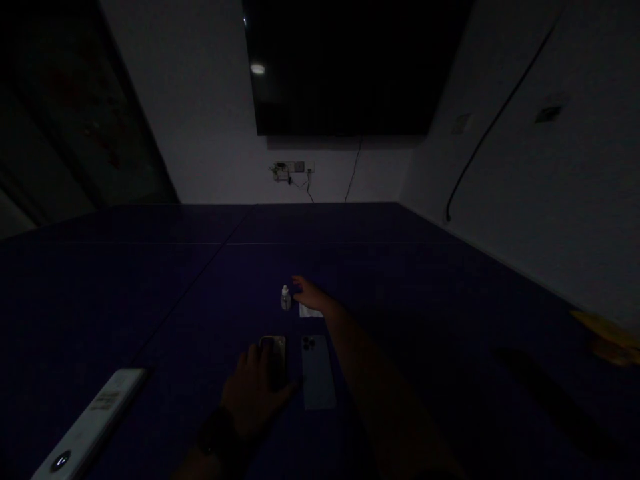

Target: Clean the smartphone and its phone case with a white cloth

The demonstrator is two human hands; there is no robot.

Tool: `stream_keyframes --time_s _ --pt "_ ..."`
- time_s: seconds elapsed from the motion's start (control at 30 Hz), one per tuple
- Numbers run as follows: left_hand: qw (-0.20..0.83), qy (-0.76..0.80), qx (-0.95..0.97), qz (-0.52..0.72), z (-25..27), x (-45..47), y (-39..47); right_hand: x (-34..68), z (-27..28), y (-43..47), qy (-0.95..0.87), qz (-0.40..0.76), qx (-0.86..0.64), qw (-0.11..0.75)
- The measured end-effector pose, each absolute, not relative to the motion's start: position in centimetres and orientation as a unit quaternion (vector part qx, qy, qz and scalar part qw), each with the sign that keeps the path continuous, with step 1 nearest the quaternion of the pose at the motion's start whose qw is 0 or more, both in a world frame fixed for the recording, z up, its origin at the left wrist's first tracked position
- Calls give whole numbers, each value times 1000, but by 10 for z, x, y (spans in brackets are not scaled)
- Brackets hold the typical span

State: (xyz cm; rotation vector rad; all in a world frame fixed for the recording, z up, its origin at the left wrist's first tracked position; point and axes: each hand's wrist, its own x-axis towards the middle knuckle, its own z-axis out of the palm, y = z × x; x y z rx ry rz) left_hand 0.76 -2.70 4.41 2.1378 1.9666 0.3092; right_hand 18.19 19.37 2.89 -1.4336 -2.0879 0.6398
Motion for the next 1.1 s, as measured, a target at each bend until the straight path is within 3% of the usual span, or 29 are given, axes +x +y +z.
stream_keyframes --time_s 0.33,0.7,0.87,1.1 --pt "207 655 714 135 57 -11 -32 173 33 170 -806 246 -489 224" --pt "252 664 670 214 31 -55 -19 172 30 159 -779 249 -503 278" --pt "250 676 668 186 20 -59 -19 210 26 156 -737 212 -567 301" --pt "262 667 676 169 20 -61 -17 252 22 162 -663 164 -688 245"
